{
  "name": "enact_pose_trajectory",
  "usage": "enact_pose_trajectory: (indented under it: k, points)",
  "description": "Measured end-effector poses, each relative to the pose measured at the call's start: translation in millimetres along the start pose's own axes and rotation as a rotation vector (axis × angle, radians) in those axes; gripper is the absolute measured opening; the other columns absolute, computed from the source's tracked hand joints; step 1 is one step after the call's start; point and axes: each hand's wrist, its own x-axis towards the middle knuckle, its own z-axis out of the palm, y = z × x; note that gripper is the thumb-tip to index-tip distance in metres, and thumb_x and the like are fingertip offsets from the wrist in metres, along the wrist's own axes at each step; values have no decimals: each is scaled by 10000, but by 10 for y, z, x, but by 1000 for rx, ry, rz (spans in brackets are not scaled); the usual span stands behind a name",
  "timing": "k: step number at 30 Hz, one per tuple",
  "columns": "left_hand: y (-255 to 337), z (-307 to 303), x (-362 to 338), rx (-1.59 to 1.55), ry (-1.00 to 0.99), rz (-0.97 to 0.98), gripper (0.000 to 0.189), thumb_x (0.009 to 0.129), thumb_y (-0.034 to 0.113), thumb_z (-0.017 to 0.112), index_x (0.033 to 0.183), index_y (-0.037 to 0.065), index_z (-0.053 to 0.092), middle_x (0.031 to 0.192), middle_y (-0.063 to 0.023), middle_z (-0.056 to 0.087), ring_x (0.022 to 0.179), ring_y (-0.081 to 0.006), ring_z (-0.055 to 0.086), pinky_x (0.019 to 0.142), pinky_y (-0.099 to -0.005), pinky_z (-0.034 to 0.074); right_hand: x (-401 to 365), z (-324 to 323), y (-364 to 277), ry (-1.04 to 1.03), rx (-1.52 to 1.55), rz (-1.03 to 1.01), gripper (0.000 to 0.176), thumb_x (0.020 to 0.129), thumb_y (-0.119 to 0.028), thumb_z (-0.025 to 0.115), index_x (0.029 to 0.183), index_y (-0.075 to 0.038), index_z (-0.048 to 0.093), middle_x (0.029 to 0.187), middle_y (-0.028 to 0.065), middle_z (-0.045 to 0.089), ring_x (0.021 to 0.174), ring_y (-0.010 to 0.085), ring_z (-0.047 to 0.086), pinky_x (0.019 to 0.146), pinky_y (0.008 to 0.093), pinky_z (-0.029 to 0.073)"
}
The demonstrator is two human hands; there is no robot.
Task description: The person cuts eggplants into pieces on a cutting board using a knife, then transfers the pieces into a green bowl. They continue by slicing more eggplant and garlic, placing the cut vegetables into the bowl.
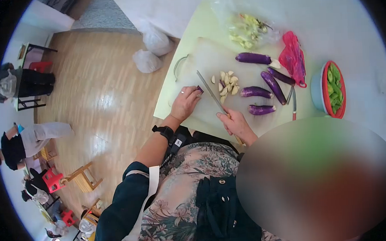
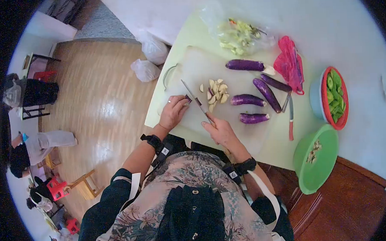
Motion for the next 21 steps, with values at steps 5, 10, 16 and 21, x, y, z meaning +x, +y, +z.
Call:
enact_pose_trajectory:
  k: [5,10,16,21]
  points:
    - [4,-2,36,-13,-20,17,272,732,28,675,992,13,597,1002,-119,573,904,-304,550,776,-369,477,-56,58,68,29,-132,-87,560,874,-329,579,1280,41,467,584,129,477,547,186,529,546,349,425]
    - [26,-23,32,29,-55,-18,259,729,23,672,977,8,599,985,-120,571,901,-302,547,779,-368,475,-142,43,-22,21,-202,-103,537,868,-331,578,1240,47,492,638,198,523,574,270,551,584,373,439]
    - [0,-8,16,19,-100,-26,266,716,5,669,975,3,605,987,-136,565,910,-320,544,789,-375,478,-171,48,20,20,-222,-120,552,892,-330,546,1284,49,460,603,167,535,523,213,548,553,340,438]
    - [25,-23,37,50,-90,-23,353,694,-14,670,1039,-2,598,1026,-148,563,947,-335,550,810,-381,486,-138,15,-24,-12,-355,-140,483,903,-356,510,1192,31,478,729,286,581,684,440,582,647,456,450]
